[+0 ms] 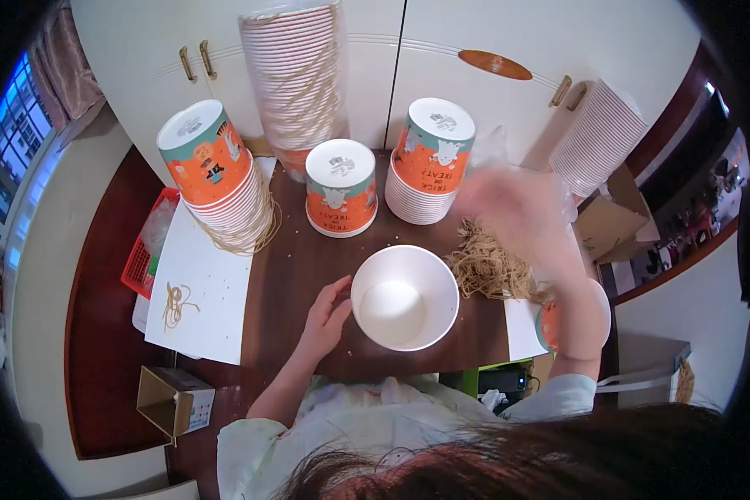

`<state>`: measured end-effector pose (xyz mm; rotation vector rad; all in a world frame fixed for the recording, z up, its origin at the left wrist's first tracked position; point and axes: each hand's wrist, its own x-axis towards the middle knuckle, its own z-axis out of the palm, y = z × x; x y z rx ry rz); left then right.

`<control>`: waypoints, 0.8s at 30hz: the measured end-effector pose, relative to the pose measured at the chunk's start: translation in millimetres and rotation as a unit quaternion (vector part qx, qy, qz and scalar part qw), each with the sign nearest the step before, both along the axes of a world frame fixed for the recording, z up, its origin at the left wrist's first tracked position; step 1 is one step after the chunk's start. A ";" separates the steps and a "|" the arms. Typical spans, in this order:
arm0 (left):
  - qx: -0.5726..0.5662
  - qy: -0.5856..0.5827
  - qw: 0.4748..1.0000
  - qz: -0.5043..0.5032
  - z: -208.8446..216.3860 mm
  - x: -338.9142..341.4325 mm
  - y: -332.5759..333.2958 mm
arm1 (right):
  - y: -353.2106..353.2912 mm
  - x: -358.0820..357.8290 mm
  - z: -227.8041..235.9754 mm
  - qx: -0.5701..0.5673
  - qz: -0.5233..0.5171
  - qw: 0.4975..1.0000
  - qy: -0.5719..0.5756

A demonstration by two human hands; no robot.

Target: Threading string through holes in paper cups to assemble them for a craft project.

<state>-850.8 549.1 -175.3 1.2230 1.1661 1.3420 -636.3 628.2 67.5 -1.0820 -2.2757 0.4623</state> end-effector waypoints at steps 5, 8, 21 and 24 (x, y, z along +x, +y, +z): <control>0.020 0.031 0.999 -0.017 -2.2 5.6 15.9 | -0.3 -32.5 -132.7 -0.033 0.171 0.980 -0.098; 0.021 0.037 0.999 -0.016 -6.1 5.3 16.5 | 11.7 -38.3 -167.4 -0.043 0.149 0.983 -0.099; 0.014 -0.009 1.000 -0.021 -7.5 10.2 13.9 | 14.3 -49.4 -179.0 -0.034 0.141 0.979 -0.143; 0.006 -0.039 0.999 -0.032 -9.5 11.8 14.0 | 14.0 -50.8 -180.6 -0.030 0.138 0.982 -0.129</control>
